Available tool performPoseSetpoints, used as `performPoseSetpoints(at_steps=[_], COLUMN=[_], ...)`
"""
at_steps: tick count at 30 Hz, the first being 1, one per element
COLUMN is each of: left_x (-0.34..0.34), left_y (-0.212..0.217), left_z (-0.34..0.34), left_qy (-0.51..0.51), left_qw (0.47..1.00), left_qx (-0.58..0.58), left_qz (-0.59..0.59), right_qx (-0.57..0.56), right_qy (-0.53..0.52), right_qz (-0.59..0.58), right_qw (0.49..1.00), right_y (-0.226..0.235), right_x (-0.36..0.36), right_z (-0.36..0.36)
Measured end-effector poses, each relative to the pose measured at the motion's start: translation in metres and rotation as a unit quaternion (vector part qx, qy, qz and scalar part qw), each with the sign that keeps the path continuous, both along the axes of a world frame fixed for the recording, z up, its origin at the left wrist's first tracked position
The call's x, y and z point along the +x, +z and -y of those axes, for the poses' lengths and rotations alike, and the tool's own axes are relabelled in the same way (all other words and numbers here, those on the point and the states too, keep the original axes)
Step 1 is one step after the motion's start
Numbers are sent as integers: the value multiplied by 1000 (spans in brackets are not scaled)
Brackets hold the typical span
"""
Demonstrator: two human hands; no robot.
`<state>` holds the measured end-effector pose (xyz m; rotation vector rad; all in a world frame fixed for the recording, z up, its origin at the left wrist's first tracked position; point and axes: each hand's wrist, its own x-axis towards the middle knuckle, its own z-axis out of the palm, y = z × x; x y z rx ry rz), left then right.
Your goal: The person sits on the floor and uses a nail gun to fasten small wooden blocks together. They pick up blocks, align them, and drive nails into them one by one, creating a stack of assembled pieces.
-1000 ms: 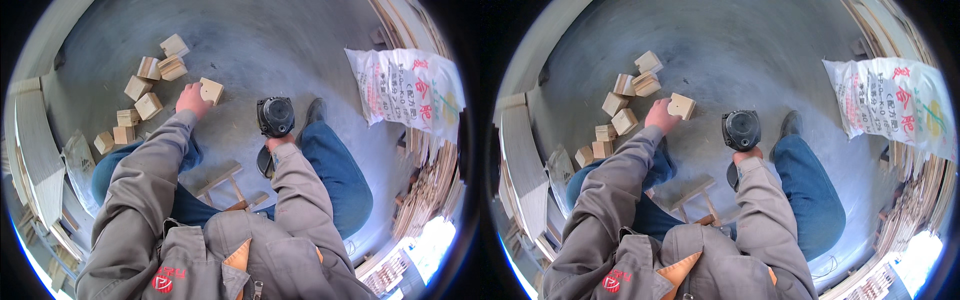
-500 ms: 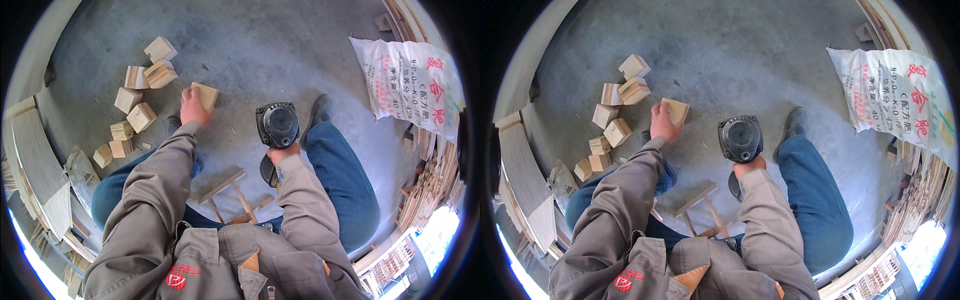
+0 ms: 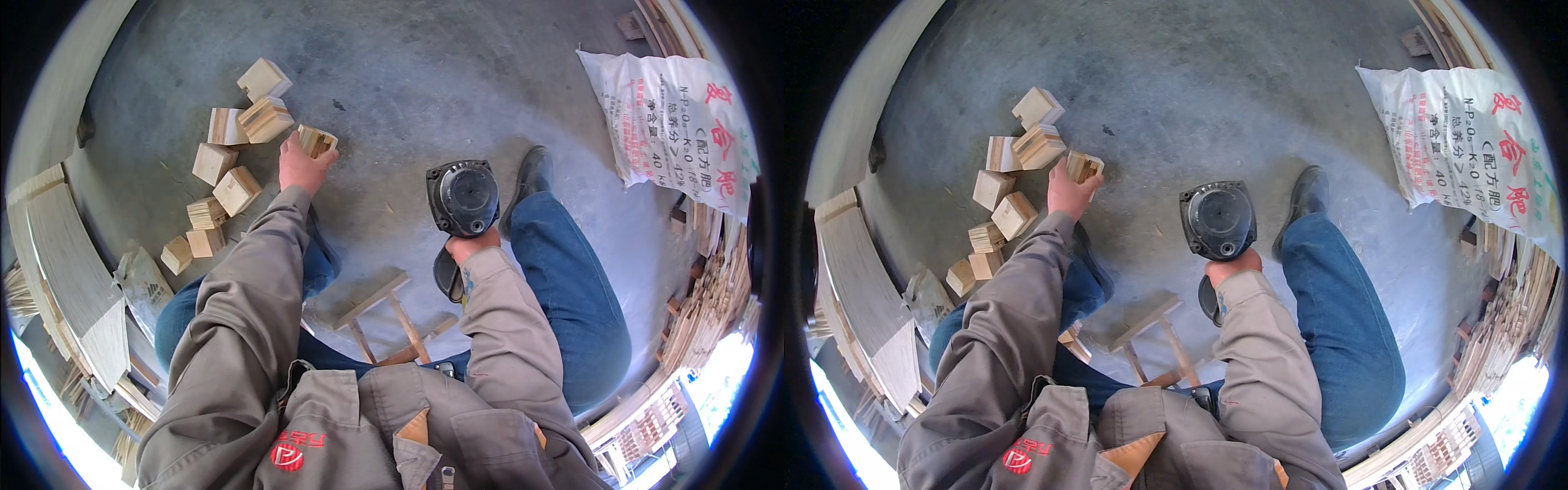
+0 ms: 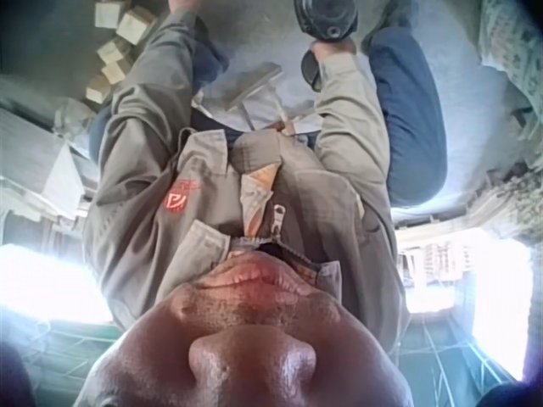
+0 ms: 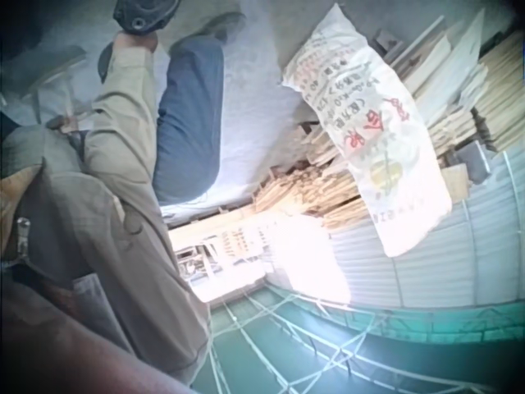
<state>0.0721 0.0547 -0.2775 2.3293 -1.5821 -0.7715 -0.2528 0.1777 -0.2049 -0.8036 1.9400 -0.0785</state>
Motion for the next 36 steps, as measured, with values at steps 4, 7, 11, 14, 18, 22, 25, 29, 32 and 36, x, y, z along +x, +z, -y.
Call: performPoseSetpoints(at_steps=[4, 7, 11, 14, 18, 22, 25, 29, 32, 36], left_x=[-5, -1, -3, -15, -28, -33, -28, -30, -38, -36], left_y=[3, 3, -8, -14, -26, -39, -55, -69, -67, -59], left_z=[-3, 0, 1, 1, -1, -7, -16, -24, -28, -26], left_qy=[-38, -16, 10, 134, 239, 268, 311, 289, 269, 259], left_qw=[994, 995, 999, 948, 798, 778, 781, 795, 788, 807], left_qx=[16, 18, -38, 41, 122, 162, 164, 180, 202, 214], left_qz=[100, 98, -10, -287, -539, -545, -516, -502, -516, -486], right_qx=[-3, 24, 65, 65, 26, 10, 25, 28, -4, 35], right_qy=[-15, -23, -30, -12, 2, -9, -5, 31, 29, 22], right_qz=[-1, 8, 12, 3, -1, 7, 14, 0, -2, 2], right_qw=[1000, 999, 997, 998, 1000, 1000, 1000, 999, 1000, 999], right_y=[-9, -4, 2, -3, -9, -7, -4, -10, 0, 2], right_x=[-1, 1, 1, 2, 0, 0, 1, -2, 1, 2], right_z=[-6, -2, 3, 2, -3, -3, -1, -1, 1, 4])
